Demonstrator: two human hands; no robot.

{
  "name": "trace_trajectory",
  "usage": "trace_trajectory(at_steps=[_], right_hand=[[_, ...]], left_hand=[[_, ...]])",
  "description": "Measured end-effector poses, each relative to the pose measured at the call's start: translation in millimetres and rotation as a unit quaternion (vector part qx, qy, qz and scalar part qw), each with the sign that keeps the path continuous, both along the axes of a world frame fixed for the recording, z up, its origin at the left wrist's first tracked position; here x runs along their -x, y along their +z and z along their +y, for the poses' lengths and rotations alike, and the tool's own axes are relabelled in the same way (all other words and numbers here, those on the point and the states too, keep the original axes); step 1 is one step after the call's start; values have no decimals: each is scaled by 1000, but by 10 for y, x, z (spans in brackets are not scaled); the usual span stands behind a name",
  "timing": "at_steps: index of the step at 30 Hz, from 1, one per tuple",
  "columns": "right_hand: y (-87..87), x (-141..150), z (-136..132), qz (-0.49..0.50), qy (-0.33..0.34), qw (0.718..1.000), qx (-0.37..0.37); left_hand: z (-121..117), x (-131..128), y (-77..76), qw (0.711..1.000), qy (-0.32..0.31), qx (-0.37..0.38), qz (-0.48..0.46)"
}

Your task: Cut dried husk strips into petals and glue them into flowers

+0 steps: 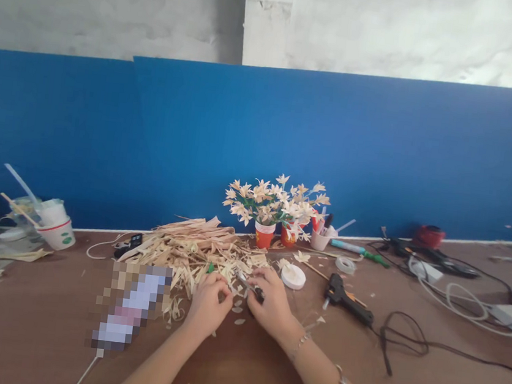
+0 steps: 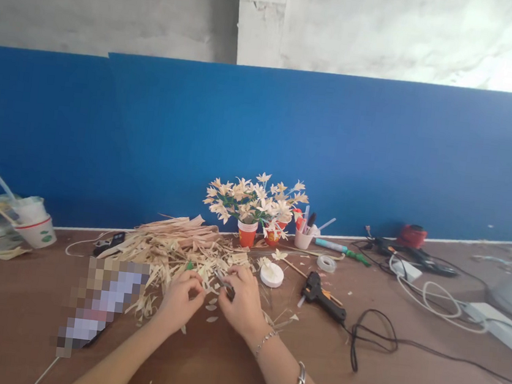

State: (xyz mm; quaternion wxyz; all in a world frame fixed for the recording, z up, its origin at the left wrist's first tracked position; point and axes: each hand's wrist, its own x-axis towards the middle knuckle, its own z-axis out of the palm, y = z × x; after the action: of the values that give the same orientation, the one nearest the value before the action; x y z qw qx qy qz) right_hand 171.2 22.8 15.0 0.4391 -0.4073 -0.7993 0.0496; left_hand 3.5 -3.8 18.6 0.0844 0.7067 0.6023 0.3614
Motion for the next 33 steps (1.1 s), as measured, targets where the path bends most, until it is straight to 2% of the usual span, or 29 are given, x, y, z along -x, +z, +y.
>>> trace_trajectory(at_steps=[3,7,12,16,18,21,24,28,33], right_hand=[[-11,33,-29,-20,45,999,8],[-21,118,-104,-47,54,997,18],[-5,172,-148,-87,32,996,10],[16,137,-113,-65,-22,998,8],[17,97,-88,-64,-26,997,33],[-8,48,-62,-111,21,990,85],[-48,31,-51,-149,43,982,104],[-80,24,-37,-164,54,980,102],[-78,-12,1,-127,43,986,100]], left_hand=[[-20,-13,16,1000,-20,-11,14],[-57,-79,23,1000,-14,-2,20],[-79,-125,31,998,38,39,21],[-54,-53,26,994,72,49,61],[-42,-16,26,996,43,50,58],[-51,0,41,997,-37,35,59],[-90,-14,58,992,-91,52,77],[-133,-43,46,987,-111,79,84],[-135,-75,-14,984,-119,109,72]])
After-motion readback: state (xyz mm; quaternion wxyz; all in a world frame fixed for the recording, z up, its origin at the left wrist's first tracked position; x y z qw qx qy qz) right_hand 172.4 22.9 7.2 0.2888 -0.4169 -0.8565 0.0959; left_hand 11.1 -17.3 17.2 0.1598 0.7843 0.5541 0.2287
